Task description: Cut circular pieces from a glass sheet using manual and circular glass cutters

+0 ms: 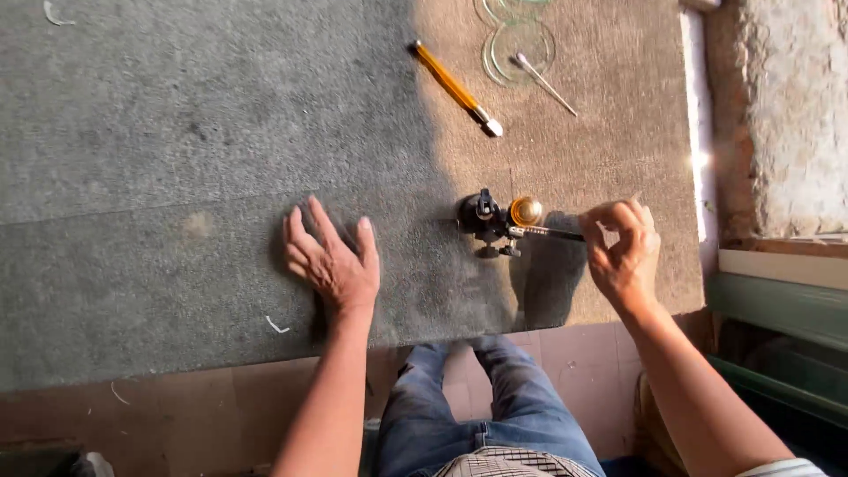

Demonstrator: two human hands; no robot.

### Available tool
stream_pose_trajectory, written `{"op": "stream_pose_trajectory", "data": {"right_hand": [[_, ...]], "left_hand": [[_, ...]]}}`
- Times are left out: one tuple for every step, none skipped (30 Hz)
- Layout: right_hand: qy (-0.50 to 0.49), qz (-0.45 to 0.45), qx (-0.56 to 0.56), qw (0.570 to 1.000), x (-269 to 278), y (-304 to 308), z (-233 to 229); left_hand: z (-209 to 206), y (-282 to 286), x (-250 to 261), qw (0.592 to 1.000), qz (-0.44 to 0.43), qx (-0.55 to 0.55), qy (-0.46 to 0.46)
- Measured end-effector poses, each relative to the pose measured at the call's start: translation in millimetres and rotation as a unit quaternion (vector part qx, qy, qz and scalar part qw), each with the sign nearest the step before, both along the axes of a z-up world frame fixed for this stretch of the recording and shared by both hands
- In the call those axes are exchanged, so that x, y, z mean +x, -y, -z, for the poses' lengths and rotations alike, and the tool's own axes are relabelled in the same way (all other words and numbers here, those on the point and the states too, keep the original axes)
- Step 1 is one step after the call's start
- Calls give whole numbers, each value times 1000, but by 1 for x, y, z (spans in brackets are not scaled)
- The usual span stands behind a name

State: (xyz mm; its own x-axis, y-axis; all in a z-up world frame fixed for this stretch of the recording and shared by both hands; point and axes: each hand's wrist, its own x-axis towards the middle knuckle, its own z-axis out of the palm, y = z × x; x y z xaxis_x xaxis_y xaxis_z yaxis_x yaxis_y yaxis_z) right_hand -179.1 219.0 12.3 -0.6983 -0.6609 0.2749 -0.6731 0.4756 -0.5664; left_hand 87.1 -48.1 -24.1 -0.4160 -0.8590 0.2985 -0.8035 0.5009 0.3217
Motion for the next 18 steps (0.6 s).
{"op": "stream_pose_trajectory", "data": {"right_hand": [[-2, -17, -12, 1000, 4, -6, 2], [-1, -19, -14, 1000, 13, -9, -6], [10, -3, 10, 1000, 20, -10, -17], [8, 11, 18, 1000, 13, 2, -23], [-6, 7, 1, 1000, -6, 20, -11], [8, 13, 5, 1000, -16, 26, -4], [23, 19, 8, 1000, -26, 31, 5], [26, 18, 12, 999, -42, 49, 6], [21, 4, 11, 1000, -57, 66, 9], [12, -16, 4, 1000, -77, 92, 14], [11, -23, 1, 1000, -95, 107, 23], [-15, -17, 39, 999, -105, 116, 33], [-42, -11, 77, 996, -115, 125, 45], [-30, -15, 86, 996, -121, 128, 54], [-69, 7, 124, 990, -127, 130, 63], [-114, 32, 161, 980, -137, 133, 70], [-108, 32, 168, 979, -130, 123, 63], [-72, 15, 97, 993, -132, 116, 51]], "left_hand": [[1, 1, -3, 1000, -22, 8, 16], [-3, -4, 0, 1000, -24, 7, 16], [-9, -8, 3, 999, -20, 15, 30], [-12, 2, -9, 999, -19, 9, 29], [-7, 9, -14, 1000, -24, -7, 15], [-4, 6, -12, 999, -32, -7, 36], [2, 2, -9, 998, -40, -7, 56], [0, 1, -9, 997, -42, -4, 60], [0, -1, -7, 997, -43, 2, 62], [2, 2, -10, 997, -51, 1, 60], [1, 6, -14, 997, -58, -1, 60], [0, 5, -12, 997, -51, 2, 52], [0, 3, -10, 998, -44, 4, 44], [0, 3, -8, 997, -47, 14, 56], [1, 2, -6, 997, -45, 14, 54], [3, 6, -11, 998, -39, 12, 46], [1, 2, -3, 998, -37, 19, 52], [0, 4, -4, 999, -28, 2, 47]]}}
